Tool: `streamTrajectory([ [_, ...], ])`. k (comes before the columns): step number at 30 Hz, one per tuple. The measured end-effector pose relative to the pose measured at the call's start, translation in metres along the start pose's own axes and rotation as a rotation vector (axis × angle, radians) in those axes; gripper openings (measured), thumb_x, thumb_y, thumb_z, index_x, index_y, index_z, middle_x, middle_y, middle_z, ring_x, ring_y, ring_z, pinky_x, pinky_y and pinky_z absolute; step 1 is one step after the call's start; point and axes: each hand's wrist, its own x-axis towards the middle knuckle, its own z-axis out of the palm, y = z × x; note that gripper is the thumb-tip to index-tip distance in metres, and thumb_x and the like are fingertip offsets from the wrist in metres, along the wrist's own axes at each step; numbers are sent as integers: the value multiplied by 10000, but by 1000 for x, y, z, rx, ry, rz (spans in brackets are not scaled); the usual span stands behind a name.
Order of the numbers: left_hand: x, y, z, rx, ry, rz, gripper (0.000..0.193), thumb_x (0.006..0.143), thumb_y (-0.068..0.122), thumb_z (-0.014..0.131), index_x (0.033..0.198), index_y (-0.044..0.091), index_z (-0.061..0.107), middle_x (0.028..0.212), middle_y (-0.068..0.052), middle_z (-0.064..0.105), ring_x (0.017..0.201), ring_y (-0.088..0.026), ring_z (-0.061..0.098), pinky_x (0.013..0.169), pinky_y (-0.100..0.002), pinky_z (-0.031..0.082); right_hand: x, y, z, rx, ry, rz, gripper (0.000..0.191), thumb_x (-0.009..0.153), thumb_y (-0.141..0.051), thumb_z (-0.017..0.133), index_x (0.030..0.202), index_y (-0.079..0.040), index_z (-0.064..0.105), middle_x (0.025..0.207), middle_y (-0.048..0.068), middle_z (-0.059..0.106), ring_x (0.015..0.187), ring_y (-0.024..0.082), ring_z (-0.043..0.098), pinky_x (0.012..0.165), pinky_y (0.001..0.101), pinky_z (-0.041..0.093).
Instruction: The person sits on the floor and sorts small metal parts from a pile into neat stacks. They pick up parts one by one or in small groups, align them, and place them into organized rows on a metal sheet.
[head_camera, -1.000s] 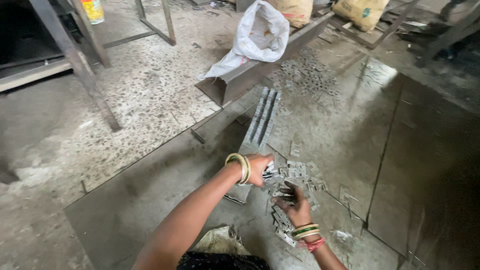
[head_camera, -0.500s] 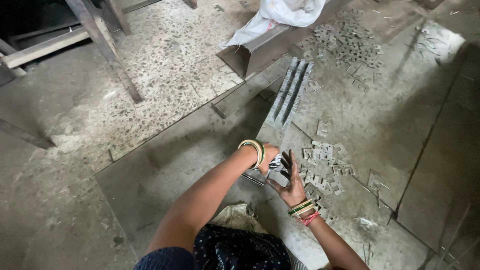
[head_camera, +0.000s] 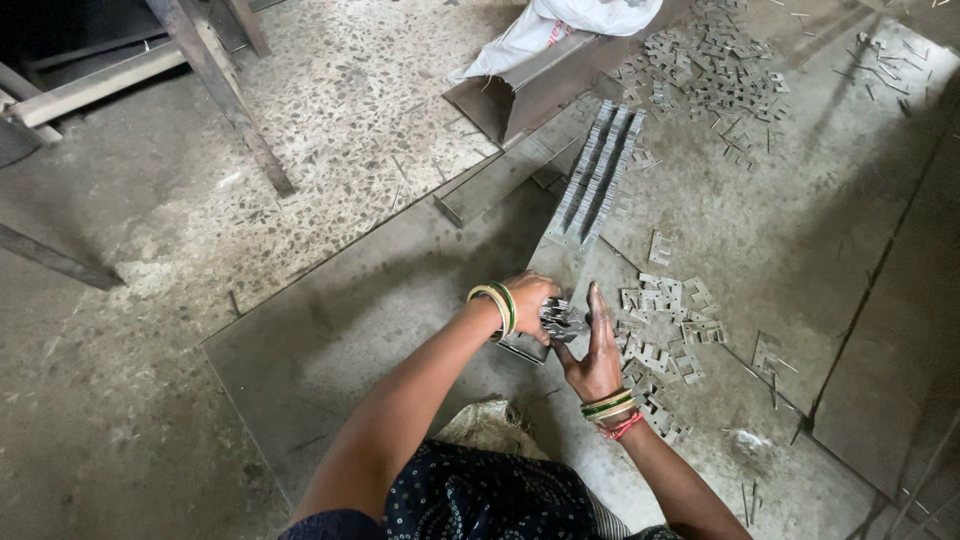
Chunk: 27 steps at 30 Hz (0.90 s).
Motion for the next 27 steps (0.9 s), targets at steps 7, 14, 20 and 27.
streamTrajectory([
  [7, -21, 9, -16, -110, 113, -50, 1018, 473, 409, 978, 1320, 0, 588, 1289, -201, 635, 1199, -374, 607, 1037, -438, 486, 3, -12, -6, -191, 25, -216, 903, 687, -52, 866, 1473, -62, 422, 1541, 237, 473, 1367, 423, 527, 1124, 475, 457],
  [14, -26, 6, -13, -75, 158, -34, 967, 533, 538, 960, 1265, 6, 619, 1307, -191, 640, 1242, -369, 590, 1083, -439, 454, 8, -13, -2, -318, 2, -253, 910, 676, -111, 889, 1455, -34, 426, 1492, 288, 451, 1354, 464, 486, 1112, 567, 394],
  [20, -28, -17, 6, -230, 147, -79, 898, 576, 607, 900, 1231, 41, 660, 1253, -165, 677, 1245, -320, 598, 1101, -423, 445, 12, 5, 14, -132, 4, -172, 1048, 698, -155, 892, 1551, -23, 298, 1550, 283, 419, 1390, 439, 486, 1120, 508, 459],
  [27, -18, -46, 40, -1111, 451, -338, 887, 1002, 719, 235, 1338, 35, 689, 1164, -72, 764, 1209, -172, 627, 1112, -372, 432, 16, 17, 29, 113, -39, 203, 1197, 622, -190, 967, 1589, -79, 271, 1361, 204, 648, 1176, 308, 696, 1000, 391, 580],
])
